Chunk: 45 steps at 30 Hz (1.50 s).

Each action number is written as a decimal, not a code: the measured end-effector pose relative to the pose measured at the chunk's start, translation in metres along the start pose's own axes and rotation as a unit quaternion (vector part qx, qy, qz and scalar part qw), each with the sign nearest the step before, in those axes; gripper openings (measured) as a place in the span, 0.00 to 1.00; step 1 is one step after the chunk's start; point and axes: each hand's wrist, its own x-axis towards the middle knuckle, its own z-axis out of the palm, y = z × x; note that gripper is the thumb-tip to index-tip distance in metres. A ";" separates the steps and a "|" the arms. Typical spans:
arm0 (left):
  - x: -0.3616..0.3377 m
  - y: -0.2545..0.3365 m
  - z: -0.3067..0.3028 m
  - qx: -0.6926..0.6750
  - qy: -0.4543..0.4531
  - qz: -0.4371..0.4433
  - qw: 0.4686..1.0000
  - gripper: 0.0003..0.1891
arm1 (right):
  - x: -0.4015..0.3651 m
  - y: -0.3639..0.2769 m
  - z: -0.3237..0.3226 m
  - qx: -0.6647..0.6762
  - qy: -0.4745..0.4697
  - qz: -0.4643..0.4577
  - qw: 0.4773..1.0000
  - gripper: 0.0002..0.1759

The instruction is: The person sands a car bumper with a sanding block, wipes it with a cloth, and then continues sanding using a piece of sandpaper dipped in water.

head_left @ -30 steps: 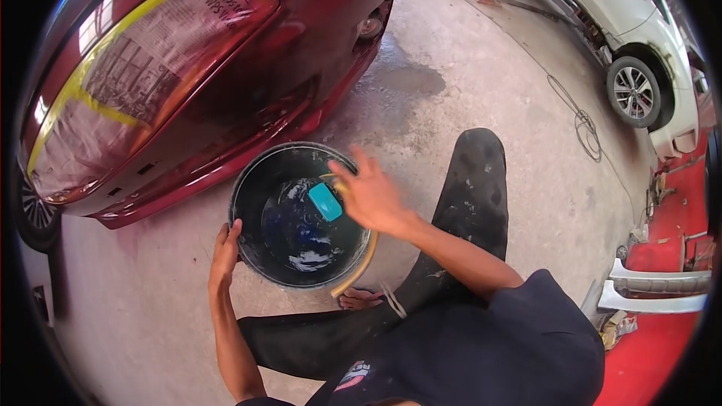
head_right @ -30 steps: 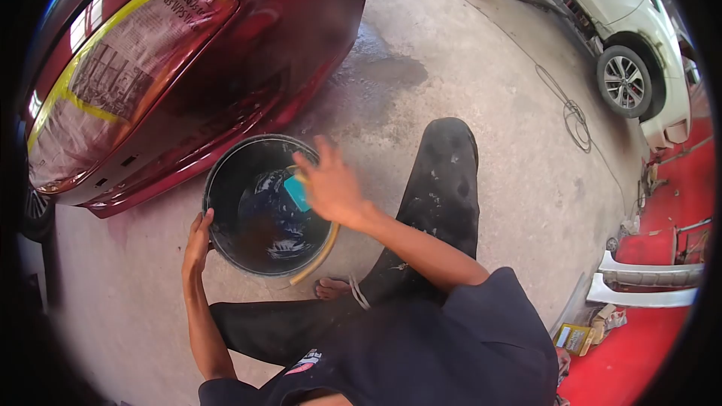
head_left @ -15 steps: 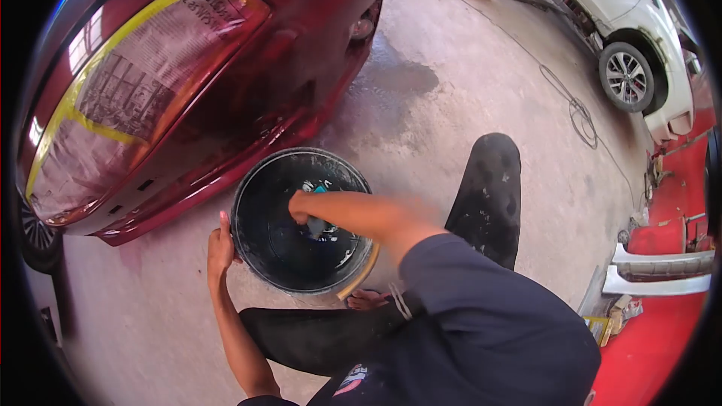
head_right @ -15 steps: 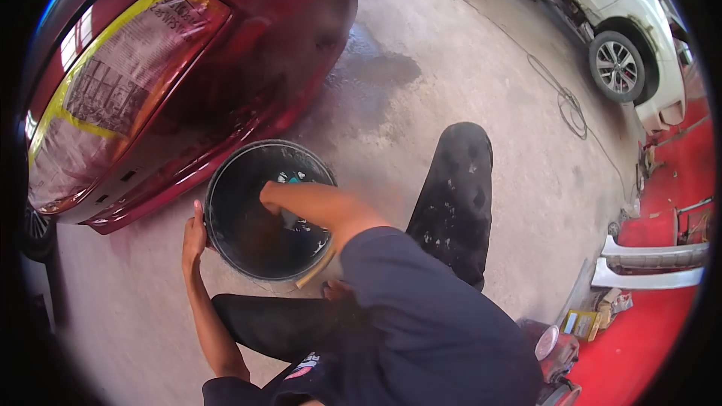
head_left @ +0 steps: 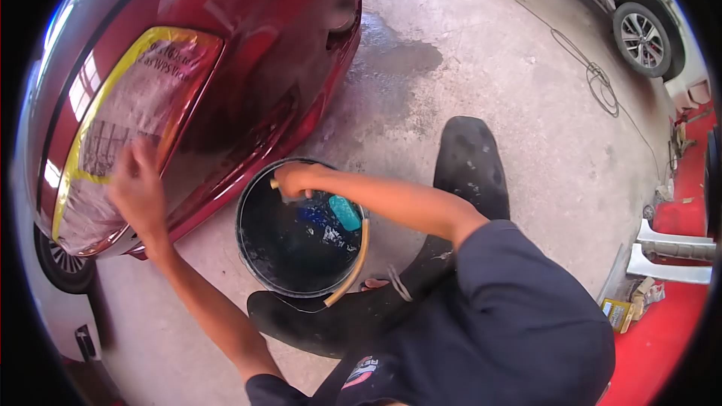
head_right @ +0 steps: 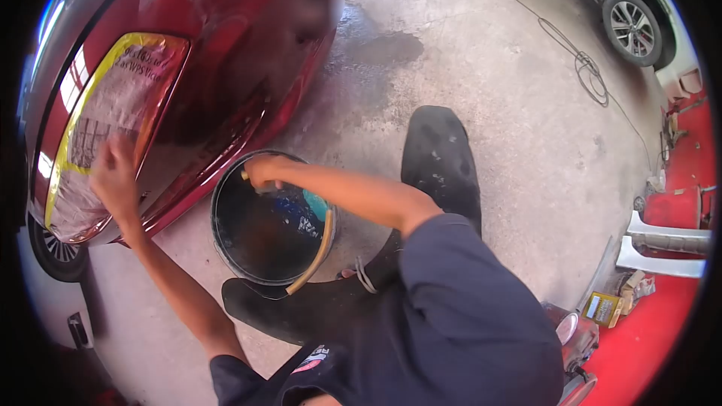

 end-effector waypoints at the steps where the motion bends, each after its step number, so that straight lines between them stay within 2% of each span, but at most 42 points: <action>1: 0.031 0.017 -0.003 -0.046 0.057 0.027 0.997 0.16 | -0.005 0.016 -0.008 0.026 0.124 -0.093 0.988 0.18; 3: 0.100 0.044 -0.014 0.066 0.136 0.154 0.977 0.15 | -0.077 0.026 -0.052 0.212 0.293 -0.047 0.931 0.20; 5: 0.161 0.076 -0.016 0.103 0.187 0.167 0.963 0.20 | -0.097 0.071 -0.073 0.225 0.404 -0.042 0.886 0.16; 6: 0.191 0.084 -0.013 0.139 0.196 0.141 0.961 0.23 | -0.099 0.094 -0.083 0.391 0.392 -0.030 0.833 0.17; 7: 0.222 0.080 -0.007 0.175 0.203 0.114 0.957 0.26 | -0.095 0.110 -0.093 0.544 0.365 -0.014 0.756 0.21; 8: 0.253 0.077 -0.001 0.211 0.208 0.088 0.951 0.29 | -0.087 0.117 -0.103 0.582 0.395 -0.029 0.710 0.22; 11: 0.371 -0.028 0.045 0.236 0.216 0.134 0.938 0.36 | -0.055 0.123 -0.138 0.672 0.489 -0.070 0.552 0.25; 13: 0.411 -0.060 0.041 0.340 0.130 0.112 0.925 0.38 | -0.021 0.111 -0.156 0.705 0.556 -0.092 0.431 0.24; 15: 0.359 -0.010 0.030 0.321 0.120 0.062 0.937 0.39 | 0.004 0.105 -0.169 0.670 0.605 -0.147 0.404 0.22; 16: 0.361 -0.009 0.026 0.337 0.112 0.041 0.934 0.38 | -0.005 0.099 -0.175 0.643 0.627 -0.162 0.408 0.20; 19: 0.372 -0.025 0.016 0.334 0.114 0.077 0.932 0.36 | -0.005 0.088 -0.179 0.523 0.702 -0.103 0.472 0.19; 20: 0.373 -0.029 0.014 0.343 0.119 0.073 0.929 0.36 | -0.003 0.083 -0.181 0.531 0.697 -0.130 0.465 0.20; 21: 0.373 -0.030 0.012 0.351 0.122 0.069 0.926 0.35 | -0.002 0.081 -0.180 0.519 0.690 -0.145 0.482 0.20; 25: 0.368 -0.019 0.012 0.353 0.130 0.051 0.925 0.33 | 0.016 0.070 -0.185 0.436 0.731 -0.144 0.505 0.23; 27: 0.359 -0.016 0.015 0.312 0.130 0.078 0.938 0.32 | 0.028 0.071 -0.187 0.395 0.748 -0.146 0.514 0.25; 28: 0.359 -0.014 0.012 0.311 0.125 0.078 0.939 0.32 | 0.032 0.073 -0.182 0.393 0.721 -0.181 0.542 0.30; 32: 0.359 -0.012 0.007 0.296 0.113 0.077 0.945 0.30 | 0.029 0.071 -0.163 0.319 0.673 -0.100 0.660 0.36; 36: 0.359 -0.008 0.010 0.265 0.099 0.084 0.956 0.29 | 0.032 0.102 -0.209 0.310 0.672 -0.133 0.659 0.36; 39: 0.359 -0.001 0.011 0.252 0.088 0.085 0.960 0.28 | 0.026 0.102 -0.204 0.316 0.660 -0.137 0.668 0.36; 41: 0.368 -0.014 0.006 0.240 0.089 0.093 0.962 0.28 | 0.012 0.080 -0.169 0.328 0.645 -0.140 0.676 0.35; 44: 0.368 -0.013 0.004 0.247 0.079 0.090 0.962 0.28 | 0.021 0.092 -0.179 0.312 0.649 -0.136 0.681 0.35; 45: 0.368 -0.011 0.005 0.248 0.073 0.095 0.961 0.28 | 0.025 0.108 -0.203 0.313 0.650 -0.136 0.679 0.35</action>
